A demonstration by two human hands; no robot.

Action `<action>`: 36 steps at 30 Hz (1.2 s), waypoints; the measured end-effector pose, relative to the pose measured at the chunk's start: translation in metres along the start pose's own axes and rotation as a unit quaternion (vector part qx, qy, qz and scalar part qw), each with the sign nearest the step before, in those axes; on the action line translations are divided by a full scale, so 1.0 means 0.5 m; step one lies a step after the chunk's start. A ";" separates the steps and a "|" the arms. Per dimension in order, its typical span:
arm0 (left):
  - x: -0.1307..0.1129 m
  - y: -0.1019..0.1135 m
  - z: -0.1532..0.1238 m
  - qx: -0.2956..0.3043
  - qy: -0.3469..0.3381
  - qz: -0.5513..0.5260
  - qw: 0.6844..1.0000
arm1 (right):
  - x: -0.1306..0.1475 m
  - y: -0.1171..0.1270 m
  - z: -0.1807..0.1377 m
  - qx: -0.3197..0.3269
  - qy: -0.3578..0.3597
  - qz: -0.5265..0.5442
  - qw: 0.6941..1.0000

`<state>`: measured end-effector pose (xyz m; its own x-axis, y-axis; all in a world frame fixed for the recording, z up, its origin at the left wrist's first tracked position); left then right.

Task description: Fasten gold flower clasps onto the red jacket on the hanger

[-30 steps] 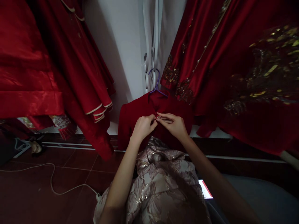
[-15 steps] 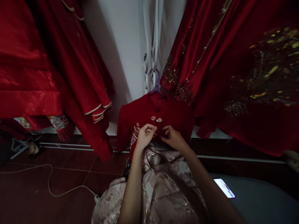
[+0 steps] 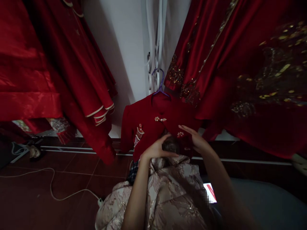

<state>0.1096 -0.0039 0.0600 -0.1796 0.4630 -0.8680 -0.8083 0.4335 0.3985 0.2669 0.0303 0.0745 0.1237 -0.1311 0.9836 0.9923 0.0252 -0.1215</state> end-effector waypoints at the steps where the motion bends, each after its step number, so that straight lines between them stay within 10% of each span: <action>1: -0.008 -0.014 0.003 0.024 0.011 -0.035 0.999 | 0.001 -0.008 -0.002 0.010 -0.001 0.015 1.000; 15: 0.040 0.032 0.006 -0.133 0.092 -0.040 0.986 | 0.018 -0.014 -0.030 0.042 0.053 -0.243 0.968; 23: -0.023 0.057 -0.016 -0.242 0.085 0.022 0.966 | -0.046 -0.036 -0.005 0.069 0.079 -0.251 0.962; 30: 0.027 0.069 -0.020 -0.143 0.091 0.021 0.985 | -0.076 -0.026 0.017 0.020 0.183 -0.310 0.933; 36: 0.064 0.100 -0.033 -0.180 0.082 0.083 0.977 | -0.059 0.003 0.017 0.002 0.167 -0.384 0.908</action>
<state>0.0539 0.0198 0.0471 -0.3890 0.3604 -0.8478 -0.8995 0.0500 0.4340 0.2646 0.0426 0.0462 -0.6077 -0.4048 0.6833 0.7876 -0.1962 0.5842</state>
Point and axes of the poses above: each hand's wrist, its own z-axis towards the middle knuckle, its own y-axis out of the back of the hand, x = y × z, the point moved 6 cm from there along z, towards the middle knuckle, and after that the axes turned 14 degrees about z, right-handed, at the moved point
